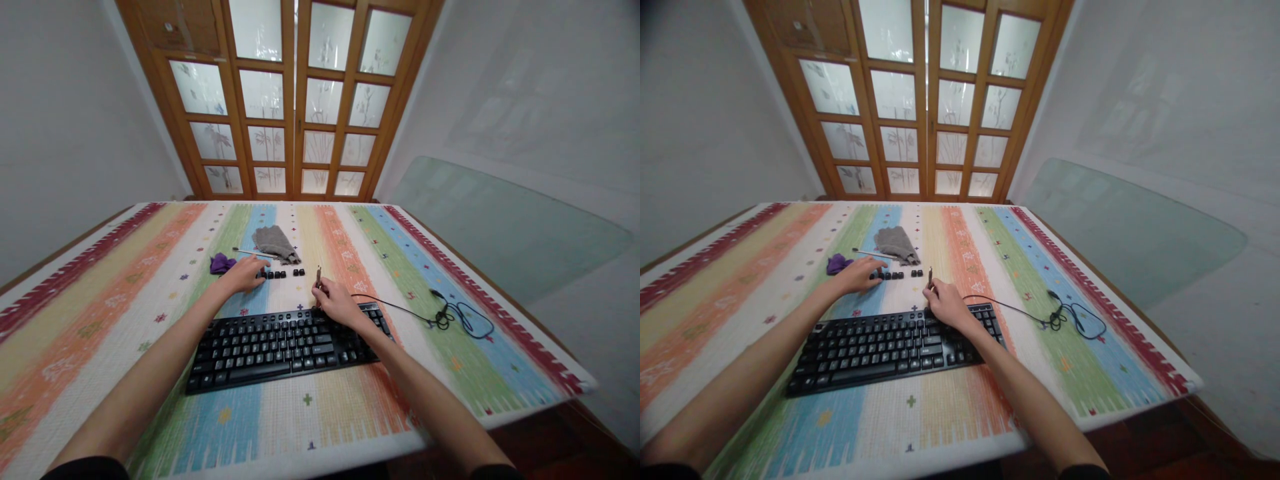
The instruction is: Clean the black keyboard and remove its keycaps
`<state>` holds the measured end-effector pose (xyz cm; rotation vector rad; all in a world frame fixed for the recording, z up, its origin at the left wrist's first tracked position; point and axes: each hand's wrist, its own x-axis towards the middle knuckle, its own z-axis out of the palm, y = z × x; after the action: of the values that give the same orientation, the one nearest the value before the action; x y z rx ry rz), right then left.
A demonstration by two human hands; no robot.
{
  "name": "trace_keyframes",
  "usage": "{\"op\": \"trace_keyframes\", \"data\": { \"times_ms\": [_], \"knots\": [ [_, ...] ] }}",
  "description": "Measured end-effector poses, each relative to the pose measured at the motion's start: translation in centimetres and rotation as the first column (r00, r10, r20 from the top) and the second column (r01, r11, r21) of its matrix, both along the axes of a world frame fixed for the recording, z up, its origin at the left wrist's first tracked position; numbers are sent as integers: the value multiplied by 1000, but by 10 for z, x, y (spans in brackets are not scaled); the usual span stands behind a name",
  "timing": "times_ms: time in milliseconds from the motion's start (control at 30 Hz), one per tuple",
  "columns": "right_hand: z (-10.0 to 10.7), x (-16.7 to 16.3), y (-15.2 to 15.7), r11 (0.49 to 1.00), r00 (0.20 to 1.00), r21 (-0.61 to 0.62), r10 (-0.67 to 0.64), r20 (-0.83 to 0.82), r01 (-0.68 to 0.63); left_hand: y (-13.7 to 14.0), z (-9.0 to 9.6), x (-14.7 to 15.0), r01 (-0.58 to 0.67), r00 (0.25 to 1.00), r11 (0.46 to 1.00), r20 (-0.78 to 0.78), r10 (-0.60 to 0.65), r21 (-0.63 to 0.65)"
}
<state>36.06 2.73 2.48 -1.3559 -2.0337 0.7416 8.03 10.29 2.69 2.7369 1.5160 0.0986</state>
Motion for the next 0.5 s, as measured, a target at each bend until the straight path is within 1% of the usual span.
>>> {"op": "trace_keyframes", "data": {
  "times_ms": [100,167,400,500],
  "knots": [
    [-3,2,6,996,998,-84,-20,-66,14,1,-1,0,0,1000,1000,7,0,-3],
    [-4,4,8,994,994,-112,-10,-109,-2,1,-2,-1,6,1000,1000,25,-6,-1],
    [-11,11,10,991,974,-127,15,-228,-45,2,-6,-4,15,998,1000,67,-16,22],
    [-12,13,9,992,963,-120,15,-270,-50,2,-6,-3,16,998,1000,59,-17,18]
  ]
}}
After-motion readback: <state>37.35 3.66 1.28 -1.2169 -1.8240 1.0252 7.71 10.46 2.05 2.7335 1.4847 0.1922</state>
